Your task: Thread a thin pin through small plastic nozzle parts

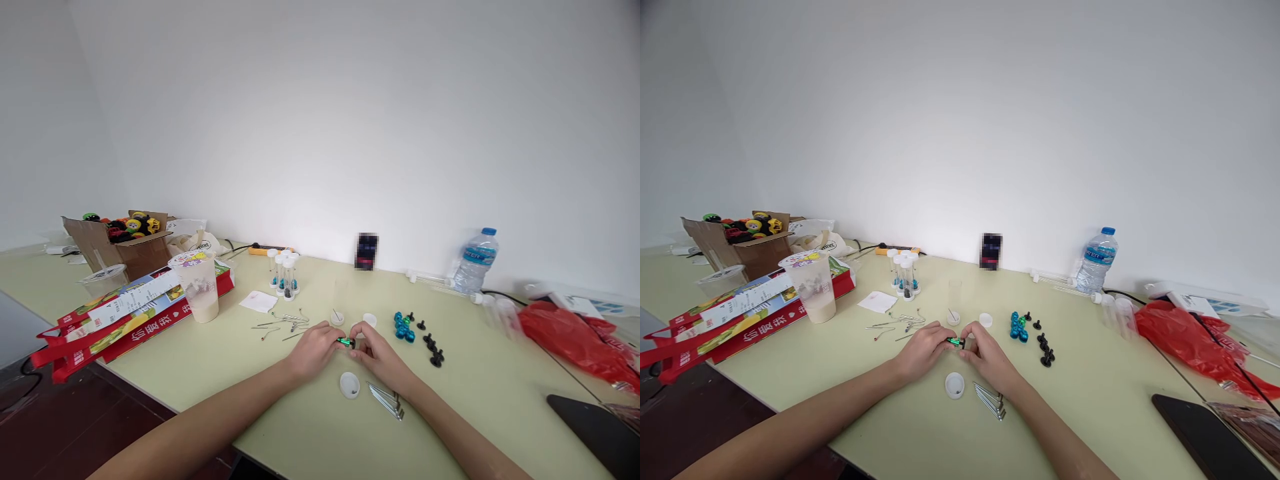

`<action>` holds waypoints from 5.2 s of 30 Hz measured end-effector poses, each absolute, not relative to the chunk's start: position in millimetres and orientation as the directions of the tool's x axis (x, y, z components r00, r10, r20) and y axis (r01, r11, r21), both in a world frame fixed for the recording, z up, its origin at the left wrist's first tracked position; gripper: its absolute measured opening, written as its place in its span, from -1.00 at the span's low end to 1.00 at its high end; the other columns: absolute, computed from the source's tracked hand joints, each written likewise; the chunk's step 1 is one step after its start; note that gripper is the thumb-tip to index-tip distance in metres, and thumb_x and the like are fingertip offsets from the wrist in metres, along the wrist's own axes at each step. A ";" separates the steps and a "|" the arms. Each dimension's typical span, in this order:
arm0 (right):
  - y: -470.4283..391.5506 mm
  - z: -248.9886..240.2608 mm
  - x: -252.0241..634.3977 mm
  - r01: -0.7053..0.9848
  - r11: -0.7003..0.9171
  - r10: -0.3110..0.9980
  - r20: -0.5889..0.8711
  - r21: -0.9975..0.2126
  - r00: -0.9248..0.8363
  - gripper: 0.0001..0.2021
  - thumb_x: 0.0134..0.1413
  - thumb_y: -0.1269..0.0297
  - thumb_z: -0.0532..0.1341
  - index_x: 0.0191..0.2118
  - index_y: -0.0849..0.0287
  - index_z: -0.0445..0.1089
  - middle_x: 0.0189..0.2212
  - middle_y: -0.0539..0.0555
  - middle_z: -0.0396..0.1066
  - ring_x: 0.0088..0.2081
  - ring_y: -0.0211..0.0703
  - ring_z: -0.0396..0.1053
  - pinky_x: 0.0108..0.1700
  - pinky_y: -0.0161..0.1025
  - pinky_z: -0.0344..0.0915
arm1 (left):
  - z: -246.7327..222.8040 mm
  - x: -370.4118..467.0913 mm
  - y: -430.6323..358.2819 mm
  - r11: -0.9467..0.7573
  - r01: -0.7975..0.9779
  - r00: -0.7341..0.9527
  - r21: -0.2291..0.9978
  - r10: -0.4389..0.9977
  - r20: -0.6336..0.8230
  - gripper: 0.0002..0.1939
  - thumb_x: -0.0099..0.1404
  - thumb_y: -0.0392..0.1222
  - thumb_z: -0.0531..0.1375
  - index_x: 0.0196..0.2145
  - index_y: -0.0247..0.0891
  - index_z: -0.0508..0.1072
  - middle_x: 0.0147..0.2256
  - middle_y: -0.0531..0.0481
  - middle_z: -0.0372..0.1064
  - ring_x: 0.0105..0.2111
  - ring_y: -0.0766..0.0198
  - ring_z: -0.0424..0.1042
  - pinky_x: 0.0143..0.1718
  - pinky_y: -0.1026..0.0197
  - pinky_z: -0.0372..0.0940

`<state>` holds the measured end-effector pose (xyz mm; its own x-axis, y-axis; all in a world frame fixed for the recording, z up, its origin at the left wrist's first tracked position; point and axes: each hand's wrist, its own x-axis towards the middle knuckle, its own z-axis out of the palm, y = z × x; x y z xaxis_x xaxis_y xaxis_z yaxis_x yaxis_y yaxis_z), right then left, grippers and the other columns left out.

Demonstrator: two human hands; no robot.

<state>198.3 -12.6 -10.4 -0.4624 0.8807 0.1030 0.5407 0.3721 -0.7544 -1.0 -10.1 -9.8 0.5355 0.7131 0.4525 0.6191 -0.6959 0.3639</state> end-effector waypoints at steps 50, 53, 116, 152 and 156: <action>-19.0 -1.3 195.0 0.580 0.435 0.883 0.199 -0.689 -0.426 -0.61 0.19 -0.03 -0.06 -0.19 0.23 0.22 -0.37 -0.01 0.25 -0.47 -0.51 0.10 -0.40 -0.50 0.05 | -9.4 -5.5 -7.2 -0.678 0.567 0.480 0.468 0.734 0.481 -0.75 0.31 -0.11 0.01 -0.19 -0.22 0.42 -0.24 0.05 0.42 -0.24 0.31 0.27 -0.21 0.27 0.19; -18.3 -2.0 195.1 0.564 0.431 0.884 0.205 -0.704 -0.419 -0.61 0.15 -0.02 -0.01 -0.09 0.19 0.18 -0.26 0.00 0.26 -0.48 -0.53 0.11 -0.40 -0.50 0.08 | -9.3 -5.8 -6.6 -0.670 0.576 0.470 0.468 0.740 0.481 -0.77 0.30 -0.13 0.03 -0.19 -0.22 0.42 -0.21 0.06 0.42 -0.23 0.32 0.28 -0.19 0.28 0.20; -18.9 1.5 194.6 0.600 0.451 0.888 0.261 -0.660 -0.380 -0.43 0.23 -0.10 -0.21 -0.26 0.27 0.33 -0.34 0.04 0.31 -0.51 -0.49 0.15 -0.34 -0.44 0.14 | -6.6 -8.1 -5.9 -0.662 0.602 0.484 0.446 0.747 0.455 -0.79 0.29 -0.19 0.05 -0.19 -0.23 0.42 -0.26 0.02 0.41 -0.21 0.32 0.29 -0.18 0.27 0.22; -18.9 0.9 195.3 0.608 0.462 0.882 0.266 -0.645 -0.389 -0.45 0.23 -0.10 -0.22 -0.24 0.25 0.32 -0.28 0.02 0.31 -0.50 -0.50 0.15 -0.32 -0.44 0.14 | -7.3 -8.5 -4.5 -0.636 0.605 0.450 0.479 0.770 0.453 -0.81 0.28 -0.18 0.06 -0.23 -0.22 0.43 -0.27 0.06 0.41 -0.23 0.33 0.28 -0.19 0.29 0.20; -18.6 1.0 194.9 0.636 0.441 0.892 0.230 -0.634 -0.389 -0.41 0.23 -0.11 -0.25 -0.31 0.28 0.32 -0.40 0.03 0.29 -0.51 -0.48 0.13 -0.34 -0.45 0.11 | -6.4 -8.4 -5.5 -0.651 0.599 0.470 0.466 0.757 0.454 -0.82 0.28 -0.19 0.06 -0.22 -0.22 0.42 -0.27 0.07 0.41 -0.24 0.34 0.28 -0.20 0.30 0.20</action>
